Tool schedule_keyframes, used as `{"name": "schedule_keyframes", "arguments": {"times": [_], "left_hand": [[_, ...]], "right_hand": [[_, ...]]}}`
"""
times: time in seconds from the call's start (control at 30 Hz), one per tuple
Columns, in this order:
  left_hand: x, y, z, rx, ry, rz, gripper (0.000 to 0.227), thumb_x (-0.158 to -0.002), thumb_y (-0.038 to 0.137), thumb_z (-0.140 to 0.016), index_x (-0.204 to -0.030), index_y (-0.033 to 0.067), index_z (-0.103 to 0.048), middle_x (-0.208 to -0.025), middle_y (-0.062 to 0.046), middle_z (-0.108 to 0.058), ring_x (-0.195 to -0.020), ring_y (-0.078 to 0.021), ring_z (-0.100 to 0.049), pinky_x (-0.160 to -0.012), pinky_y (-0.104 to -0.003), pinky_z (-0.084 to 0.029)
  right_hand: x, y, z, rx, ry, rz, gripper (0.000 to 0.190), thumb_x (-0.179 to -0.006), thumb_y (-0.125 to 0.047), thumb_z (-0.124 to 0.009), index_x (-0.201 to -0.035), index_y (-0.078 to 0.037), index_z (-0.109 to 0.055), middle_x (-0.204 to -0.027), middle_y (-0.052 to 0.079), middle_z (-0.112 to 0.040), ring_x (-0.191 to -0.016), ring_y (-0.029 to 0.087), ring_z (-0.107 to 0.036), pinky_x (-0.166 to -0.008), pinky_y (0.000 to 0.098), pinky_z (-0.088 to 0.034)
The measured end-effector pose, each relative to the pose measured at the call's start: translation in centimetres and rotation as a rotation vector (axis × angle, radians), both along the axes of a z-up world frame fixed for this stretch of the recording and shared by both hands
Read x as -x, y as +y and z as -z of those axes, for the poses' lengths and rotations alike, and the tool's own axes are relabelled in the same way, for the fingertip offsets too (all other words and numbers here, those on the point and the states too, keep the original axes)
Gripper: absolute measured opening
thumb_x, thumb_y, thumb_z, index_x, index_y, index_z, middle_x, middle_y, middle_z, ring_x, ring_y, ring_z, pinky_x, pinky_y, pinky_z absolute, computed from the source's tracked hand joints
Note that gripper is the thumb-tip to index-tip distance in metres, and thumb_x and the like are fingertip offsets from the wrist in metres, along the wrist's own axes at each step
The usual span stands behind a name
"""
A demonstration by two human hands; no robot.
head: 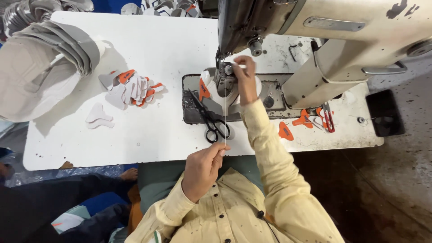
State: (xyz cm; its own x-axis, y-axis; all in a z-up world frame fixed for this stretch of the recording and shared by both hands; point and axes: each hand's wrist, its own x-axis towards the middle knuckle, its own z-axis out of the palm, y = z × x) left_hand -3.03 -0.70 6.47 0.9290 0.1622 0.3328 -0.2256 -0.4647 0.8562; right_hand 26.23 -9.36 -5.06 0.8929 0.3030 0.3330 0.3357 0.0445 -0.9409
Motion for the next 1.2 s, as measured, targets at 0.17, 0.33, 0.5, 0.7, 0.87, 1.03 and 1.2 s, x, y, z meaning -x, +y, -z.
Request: {"name": "schedule_keyframes", "arguments": {"times": [0.17, 0.33, 0.5, 0.7, 0.87, 1.03, 1.2], "left_hand": [[-0.5, -0.4, 1.3, -0.123, 0.172, 0.079, 0.014, -0.1, 0.01, -0.06, -0.104, 0.0076, -0.073, -0.053, -0.012, -0.057, -0.044, -0.0281, -0.056, -0.046, -0.04, -0.041], [-4.1, -1.5, 3.1, -0.099, -0.07, 0.144, 0.014, -0.103, 0.009, -0.058, -0.109, 0.0106, -0.071, -0.068, -0.01, -0.06, -0.059, -0.0236, -0.06, -0.054, -0.037, -0.043], [-9.0, 0.8, 4.3, 0.246, 0.134, 0.112, 0.023, -0.108, 0.019, -0.053, -0.116, 0.0102, -0.072, -0.072, 0.0, -0.061, -0.055, -0.0091, -0.049, -0.049, -0.028, -0.041], [-8.2, 9.6, 7.7, 1.525, 0.049, 0.183, 0.027, -0.101, 0.02, -0.061, -0.121, 0.0016, -0.061, -0.082, 0.006, -0.05, -0.061, -0.0022, -0.034, -0.05, -0.018, -0.026], [-0.7, 14.8, 10.8, 1.235, -0.07, -0.169, 0.018, -0.115, 0.019, -0.051, -0.117, 0.0028, -0.058, -0.064, 0.006, -0.033, -0.054, -0.0048, -0.029, -0.051, -0.023, -0.027], [4.5, 11.5, 14.2, 0.945, 0.37, -0.336, 0.02, -0.104, 0.015, -0.051, -0.11, -0.0007, -0.063, -0.062, 0.004, -0.038, -0.053, -0.0062, -0.032, -0.048, -0.025, -0.025], [5.3, 10.1, 12.2, 0.724, 0.554, -0.222, 0.026, -0.106, 0.019, -0.05, -0.101, -0.001, -0.066, -0.057, 0.002, -0.035, -0.052, -0.0087, -0.03, -0.05, -0.027, -0.026]], "right_hand": [[9.2, -2.6, -4.7, 0.127, -0.133, 0.287, 0.018, -0.113, -0.018, -0.053, -0.108, -0.007, -0.066, -0.092, 0.001, -0.062, -0.077, 0.012, -0.053, -0.068, 0.0234, -0.043], [7.6, -6.9, -6.8, -0.662, 0.826, -0.4, 0.027, -0.108, -0.02, -0.045, -0.114, -0.006, -0.068, -0.064, -0.006, -0.044, -0.05, 0.005, -0.034, -0.047, 0.022, -0.025], [13.1, -7.5, -6.4, -0.395, 0.357, -0.214, 0.024, -0.11, -0.017, -0.046, -0.105, -0.004, -0.065, -0.079, -0.006, -0.057, -0.064, 0.004, -0.043, -0.057, 0.0236, -0.032], [21.6, -4.0, -4.8, 0.15, -0.138, -0.283, 0.021, -0.099, 0.002, -0.052, -0.112, 0.001, -0.069, -0.112, 0.015, -0.063, -0.1, 0.023, -0.065, -0.086, 0.033, -0.052], [20.0, -2.8, -3.0, 0.59, -0.415, 0.034, 0.042, -0.08, 0.001, -0.067, -0.122, 0.001, -0.062, -0.119, 0.018, -0.057, -0.106, 0.043, -0.058, -0.087, 0.0483, -0.051], [17.6, -1.2, 1.3, 0.753, -0.338, 0.132, 0.051, -0.075, 0.001, -0.068, -0.126, -0.002, -0.062, -0.107, 0.019, -0.061, -0.095, 0.042, -0.061, -0.079, 0.0492, -0.052], [15.3, -4.5, 3.9, 0.599, 0.056, -0.163, 0.049, -0.078, -0.012, -0.079, -0.123, -0.002, -0.064, -0.08, 0.012, -0.067, -0.064, 0.026, -0.066, -0.063, 0.039, -0.056]]}}
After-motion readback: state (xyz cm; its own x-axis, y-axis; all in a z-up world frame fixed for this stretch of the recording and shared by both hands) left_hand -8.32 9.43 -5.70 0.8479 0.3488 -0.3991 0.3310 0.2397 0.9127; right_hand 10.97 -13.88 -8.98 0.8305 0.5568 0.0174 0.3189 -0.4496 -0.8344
